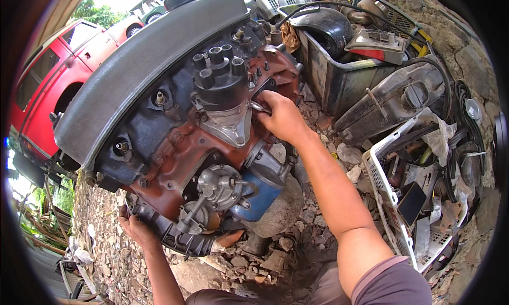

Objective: The person uses a wrench to loosen and remove bolts from a metal cover on a vehicle engine. They remove the cover, inspect it, and then reattach it, tightening the bolts back into place.

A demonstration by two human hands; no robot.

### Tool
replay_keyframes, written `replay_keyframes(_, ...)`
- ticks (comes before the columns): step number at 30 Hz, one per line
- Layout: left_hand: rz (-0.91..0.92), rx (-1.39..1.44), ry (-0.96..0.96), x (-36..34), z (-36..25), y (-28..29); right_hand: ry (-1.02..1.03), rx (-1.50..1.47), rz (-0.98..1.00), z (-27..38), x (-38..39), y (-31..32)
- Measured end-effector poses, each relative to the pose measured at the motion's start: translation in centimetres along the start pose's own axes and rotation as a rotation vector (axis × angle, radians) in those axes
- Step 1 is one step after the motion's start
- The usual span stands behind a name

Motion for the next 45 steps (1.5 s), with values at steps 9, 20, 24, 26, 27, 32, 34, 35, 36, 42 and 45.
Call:
replay_keyframes(9,0.017,0.012,0.039,0.3,-0.4,-0.2,-1.035,-0.505,0.289,-3.9,3.7,-3.1)
replay_keyframes(20,-0.007,0.045,0.037,-0.2,0.4,0.2,-0.135,0.053,0.102,-0.4,-0.3,-0.9)
replay_keyframes(24,0.004,0.15,0.128,0.0,0.8,-0.2,-0.27,-0.138,0.088,-1.7,-0.1,-1.1)
replay_keyframes(26,-0.003,0.048,0.055,0.1,0.0,0.2,-0.664,-0.272,0.209,-3.0,1.3,-1.8)
replay_keyframes(27,-0.002,0.001,0.021,0.2,-0.3,0.2,-0.86,-0.333,0.267,-2.8,2.3,-1.8)
replay_keyframes(32,0.015,0.189,0.171,0.3,0.5,-0.4,-0.978,-0.566,0.2,-3.1,2.8,-2.6)
replay_keyframes(34,0.019,0.184,0.17,0.4,0.4,-0.4,-0.951,-0.616,0.147,-3.2,2.7,-2.9)
replay_keyframes(35,0.021,0.194,0.182,0.4,0.5,-0.5,-0.757,-0.462,0.119,-3.7,1.9,-2.7)
replay_keyframes(36,0.022,0.205,0.194,0.4,0.5,-0.5,-0.563,-0.309,0.091,-3.5,1.0,-2.3)
replay_keyframes(42,0.022,0.194,0.137,-0.3,1.3,-0.1,0.09,0.051,0.047,0.6,-0.1,-0.5)
replay_keyframes(45,0.076,-0.037,-0.084,-1.3,1.8,0.1,-0.137,-0.065,0.089,-0.8,0.1,-0.6)
Point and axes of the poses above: each hand's wrist, its own x-axis away from the middle knuckle, its own y-axis out of the back of the hand, z = x × y, the point moved 9 cm from there along -x, towards the middle knuckle, and after that the axes turned 14 degrees about -z, right-handed, at the moved point
